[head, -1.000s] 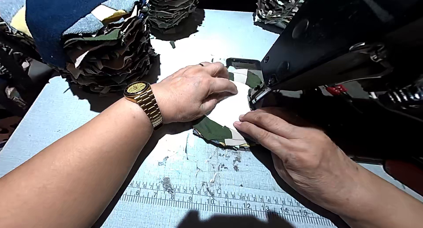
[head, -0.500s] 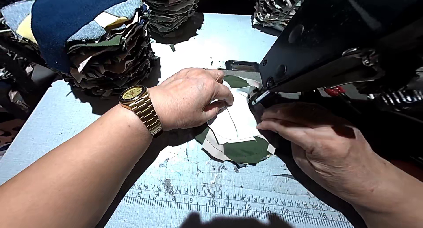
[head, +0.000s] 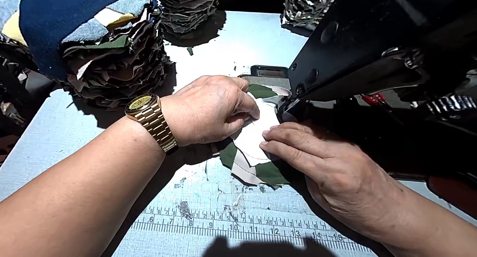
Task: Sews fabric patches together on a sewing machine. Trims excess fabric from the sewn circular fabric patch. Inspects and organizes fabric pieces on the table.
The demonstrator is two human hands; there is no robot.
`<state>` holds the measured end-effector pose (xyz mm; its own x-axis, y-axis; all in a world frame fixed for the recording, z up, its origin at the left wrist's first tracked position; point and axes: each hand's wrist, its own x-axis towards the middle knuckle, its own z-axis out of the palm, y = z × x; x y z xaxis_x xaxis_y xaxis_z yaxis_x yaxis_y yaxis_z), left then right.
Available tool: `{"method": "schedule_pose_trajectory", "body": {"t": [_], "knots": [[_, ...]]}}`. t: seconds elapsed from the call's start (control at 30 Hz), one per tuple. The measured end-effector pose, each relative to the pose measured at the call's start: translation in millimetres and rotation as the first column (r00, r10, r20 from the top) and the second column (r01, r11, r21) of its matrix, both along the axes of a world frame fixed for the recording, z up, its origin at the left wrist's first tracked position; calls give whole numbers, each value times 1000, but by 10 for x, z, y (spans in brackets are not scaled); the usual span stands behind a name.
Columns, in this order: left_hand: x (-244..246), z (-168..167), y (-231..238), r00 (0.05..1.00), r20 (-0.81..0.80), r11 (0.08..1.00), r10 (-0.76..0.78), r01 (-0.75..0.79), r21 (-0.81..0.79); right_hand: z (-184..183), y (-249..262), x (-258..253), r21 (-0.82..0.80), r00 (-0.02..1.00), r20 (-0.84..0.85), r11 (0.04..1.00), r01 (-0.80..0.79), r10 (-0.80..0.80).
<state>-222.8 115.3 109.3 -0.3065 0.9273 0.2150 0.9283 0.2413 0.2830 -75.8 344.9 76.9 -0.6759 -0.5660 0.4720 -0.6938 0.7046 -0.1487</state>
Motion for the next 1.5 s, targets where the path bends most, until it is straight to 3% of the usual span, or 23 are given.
{"method": "schedule_pose_trajectory", "body": {"t": [0.33,0.5,0.63,0.8,1.5], "knots": [[204,33,5,998,55,1000,-7,8,-22,43,157,66,-13,986,30,987,162,-161],[175,63,-10,999,30,1000,-15,16,-20,0,81,55,34,986,24,986,165,-166],[97,27,-12,998,-46,994,-30,34,100,-19,54,65,88,984,-17,980,181,-180],[39,-74,-18,999,-32,1000,5,-4,21,-1,67,59,93,987,-9,983,159,-159],[179,-20,0,1000,18,1000,22,-22,5,64,223,69,49,968,-31,967,251,-250]]}}
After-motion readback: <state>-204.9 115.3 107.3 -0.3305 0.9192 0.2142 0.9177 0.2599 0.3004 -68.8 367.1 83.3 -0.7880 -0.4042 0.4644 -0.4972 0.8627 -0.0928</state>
